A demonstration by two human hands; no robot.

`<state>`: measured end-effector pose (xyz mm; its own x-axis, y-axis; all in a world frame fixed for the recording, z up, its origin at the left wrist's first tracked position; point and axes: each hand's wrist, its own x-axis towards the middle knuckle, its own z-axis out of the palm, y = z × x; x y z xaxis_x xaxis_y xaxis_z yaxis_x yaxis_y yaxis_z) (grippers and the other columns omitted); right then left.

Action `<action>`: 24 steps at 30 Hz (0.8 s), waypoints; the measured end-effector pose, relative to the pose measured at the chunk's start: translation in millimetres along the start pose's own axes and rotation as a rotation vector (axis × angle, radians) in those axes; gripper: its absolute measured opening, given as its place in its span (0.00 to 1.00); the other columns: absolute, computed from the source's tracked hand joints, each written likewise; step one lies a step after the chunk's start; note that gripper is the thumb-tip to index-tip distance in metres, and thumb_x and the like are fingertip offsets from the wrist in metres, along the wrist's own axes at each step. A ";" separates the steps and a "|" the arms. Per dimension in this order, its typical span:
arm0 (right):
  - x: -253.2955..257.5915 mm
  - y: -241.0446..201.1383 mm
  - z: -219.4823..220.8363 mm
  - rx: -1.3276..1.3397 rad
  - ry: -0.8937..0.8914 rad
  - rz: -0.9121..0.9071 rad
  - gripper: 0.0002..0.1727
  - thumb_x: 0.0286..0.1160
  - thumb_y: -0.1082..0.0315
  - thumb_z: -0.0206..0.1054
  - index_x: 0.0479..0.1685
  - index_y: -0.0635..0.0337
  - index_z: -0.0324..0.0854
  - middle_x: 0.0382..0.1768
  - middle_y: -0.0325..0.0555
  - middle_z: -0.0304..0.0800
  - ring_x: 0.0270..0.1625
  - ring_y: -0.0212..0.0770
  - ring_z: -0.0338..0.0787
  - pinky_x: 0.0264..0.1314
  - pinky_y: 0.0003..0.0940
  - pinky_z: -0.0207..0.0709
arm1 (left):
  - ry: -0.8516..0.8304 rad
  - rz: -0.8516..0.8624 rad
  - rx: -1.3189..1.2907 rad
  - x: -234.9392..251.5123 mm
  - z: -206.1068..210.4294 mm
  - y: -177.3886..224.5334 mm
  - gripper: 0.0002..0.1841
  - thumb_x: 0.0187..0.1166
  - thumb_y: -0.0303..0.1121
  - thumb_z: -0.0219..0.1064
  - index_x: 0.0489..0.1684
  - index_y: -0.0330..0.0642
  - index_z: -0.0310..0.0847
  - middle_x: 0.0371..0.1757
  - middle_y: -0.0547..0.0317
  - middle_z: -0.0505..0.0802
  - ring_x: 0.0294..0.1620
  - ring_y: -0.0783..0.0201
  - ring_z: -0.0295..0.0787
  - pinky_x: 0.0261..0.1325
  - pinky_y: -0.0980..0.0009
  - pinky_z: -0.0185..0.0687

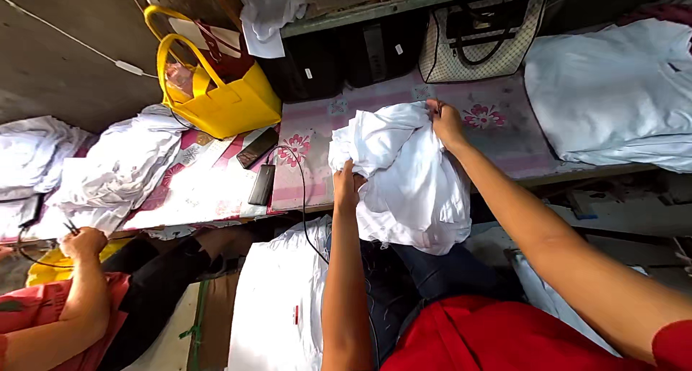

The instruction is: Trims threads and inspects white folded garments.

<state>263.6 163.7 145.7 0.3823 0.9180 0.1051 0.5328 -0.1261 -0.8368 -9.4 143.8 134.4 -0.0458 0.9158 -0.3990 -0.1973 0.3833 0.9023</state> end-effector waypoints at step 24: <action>-209.8 16.7 8.9 -0.133 -0.327 -0.329 0.12 0.73 0.64 0.73 0.41 0.66 0.92 0.46 0.57 0.93 0.43 0.52 0.93 0.46 0.52 0.86 | 0.242 0.634 0.392 -54.3 -79.4 -35.2 0.12 0.85 0.26 0.61 0.51 0.21 0.82 0.39 0.48 0.93 0.39 0.68 0.91 0.50 0.69 0.87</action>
<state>185.5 -27.6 104.8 -0.0688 0.9846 0.1609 0.6855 0.1638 -0.7094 -77.8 71.1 111.3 -0.2551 0.9396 0.2282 0.2958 -0.1488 0.9436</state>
